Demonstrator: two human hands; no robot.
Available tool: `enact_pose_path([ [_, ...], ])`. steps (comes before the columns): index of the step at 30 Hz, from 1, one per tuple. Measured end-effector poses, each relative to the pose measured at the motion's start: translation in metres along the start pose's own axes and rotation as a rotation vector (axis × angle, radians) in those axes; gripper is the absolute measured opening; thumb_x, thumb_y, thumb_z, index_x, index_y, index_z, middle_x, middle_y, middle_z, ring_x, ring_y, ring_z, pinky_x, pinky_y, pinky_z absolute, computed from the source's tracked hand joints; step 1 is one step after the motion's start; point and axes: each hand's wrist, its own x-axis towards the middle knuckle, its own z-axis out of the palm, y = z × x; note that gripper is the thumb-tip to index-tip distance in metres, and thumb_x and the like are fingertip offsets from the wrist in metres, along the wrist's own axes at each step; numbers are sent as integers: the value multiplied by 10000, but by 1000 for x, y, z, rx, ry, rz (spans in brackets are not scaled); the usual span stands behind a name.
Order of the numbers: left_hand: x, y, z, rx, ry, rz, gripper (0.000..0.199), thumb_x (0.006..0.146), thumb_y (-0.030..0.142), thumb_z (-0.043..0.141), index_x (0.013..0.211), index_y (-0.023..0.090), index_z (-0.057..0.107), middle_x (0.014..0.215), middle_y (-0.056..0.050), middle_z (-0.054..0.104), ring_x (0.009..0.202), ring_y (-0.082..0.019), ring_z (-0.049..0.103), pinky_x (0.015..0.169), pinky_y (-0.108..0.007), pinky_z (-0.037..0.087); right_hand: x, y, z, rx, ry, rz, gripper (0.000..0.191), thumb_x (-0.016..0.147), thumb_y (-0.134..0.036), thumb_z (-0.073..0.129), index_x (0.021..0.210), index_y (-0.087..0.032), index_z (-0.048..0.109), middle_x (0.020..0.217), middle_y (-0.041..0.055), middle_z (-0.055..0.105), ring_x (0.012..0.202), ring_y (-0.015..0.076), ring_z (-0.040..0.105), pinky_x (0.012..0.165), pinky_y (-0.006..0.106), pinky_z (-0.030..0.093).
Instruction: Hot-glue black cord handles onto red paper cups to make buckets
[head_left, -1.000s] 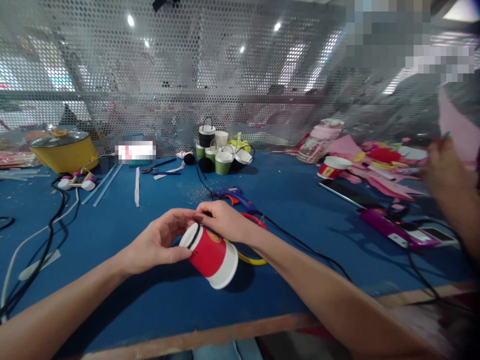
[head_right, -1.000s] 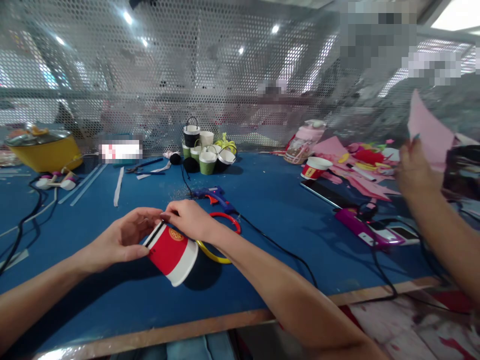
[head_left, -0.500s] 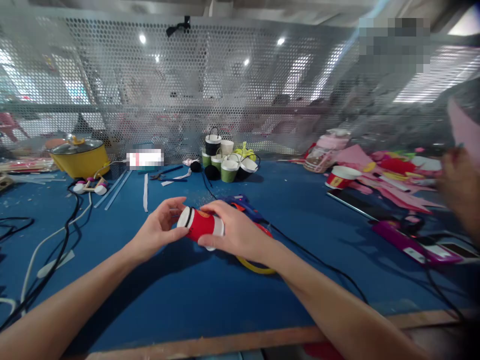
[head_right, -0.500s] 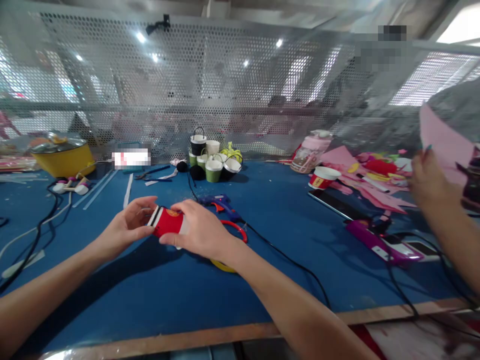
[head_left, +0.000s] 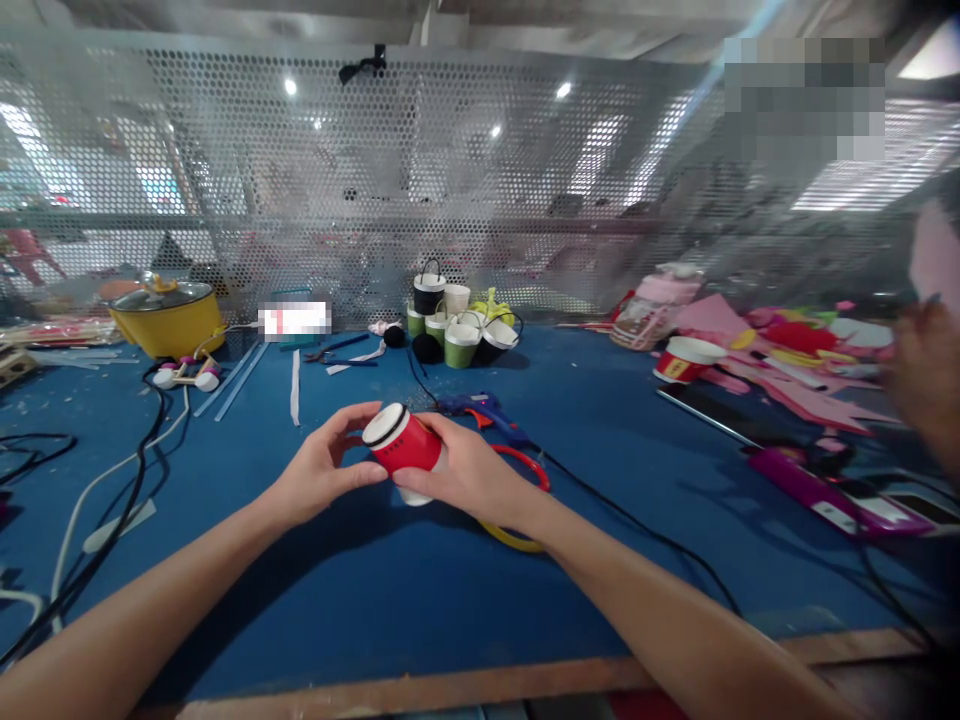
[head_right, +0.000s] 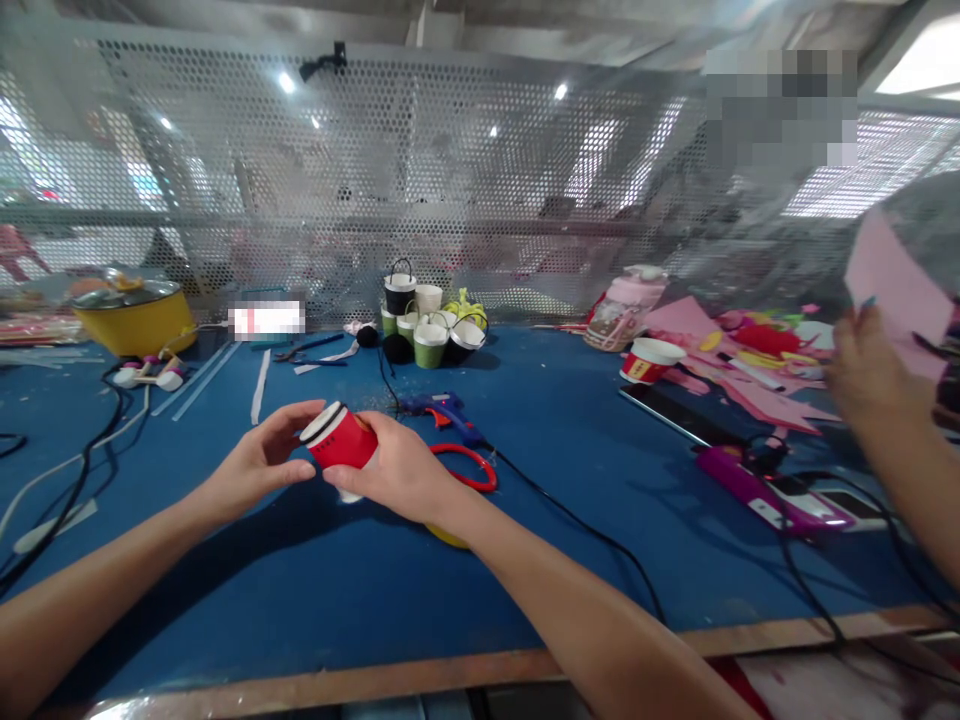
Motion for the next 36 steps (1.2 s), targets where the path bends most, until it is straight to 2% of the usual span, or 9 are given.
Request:
enact_pose_path([
  [6,-2,2,0,-168,19,-114,539,609,346,750,1097,213,564,1049,-62,609,974,-214,554,858,-335,424,-2,1,2,238,-174,91,490,693,-448,652,1041,-131,515,922,59,604,768,162,557,642,275,445],
  [13,-4,0,1,-118,-17,-118,444,678,327,698,1091,222,572,1076,-60,603,978,-201,550,868,-332,418,-4,-1,5,208,-135,83,458,694,-412,652,1037,-136,527,923,60,609,778,167,560,661,291,452],
  [15,-3,0,0,13,46,-61,463,675,308,700,1106,228,552,1094,-65,577,997,-205,534,875,-345,409,-4,-2,6,154,-83,75,469,684,-404,660,1049,-144,520,944,62,613,804,176,567,694,305,458],
  [17,-3,1,-1,193,152,61,420,659,278,714,1051,223,573,1072,-62,558,1005,-203,514,886,-349,390,-3,-2,7,96,-33,53,473,674,-395,667,1050,-150,516,958,62,615,820,180,570,721,317,459],
  [19,-3,1,-1,335,232,191,265,665,256,707,909,209,616,994,-51,551,974,-190,510,878,-339,382,-2,-1,9,41,4,36,467,665,-395,670,1032,-147,521,956,67,618,814,185,573,721,322,459],
  [21,-3,2,-1,406,248,268,107,692,239,681,771,198,621,897,-34,544,898,-166,521,836,-318,396,-2,0,10,-8,27,38,466,659,-403,670,1017,-142,526,949,75,618,803,191,575,703,324,458],
  [25,-4,3,1,445,237,305,53,722,210,650,702,196,603,820,-15,544,795,-134,529,762,-290,417,-1,1,11,-57,46,35,477,655,-413,666,1018,-136,527,956,88,615,816,201,574,707,331,453],
  [32,-5,1,3,449,253,288,50,746,215,620,713,192,589,801,-23,550,794,-146,533,741,-295,427,-1,0,12,-73,52,69,475,658,-403,660,1025,-132,527,965,90,616,832,203,573,726,334,450],
  [36,-6,3,4,539,230,331,40,757,219,603,772,191,580,825,-38,561,826,-163,533,775,-320,423,-1,1,13,-100,69,64,474,654,-402,664,1024,-140,526,954,79,621,816,197,578,711,323,452],
])
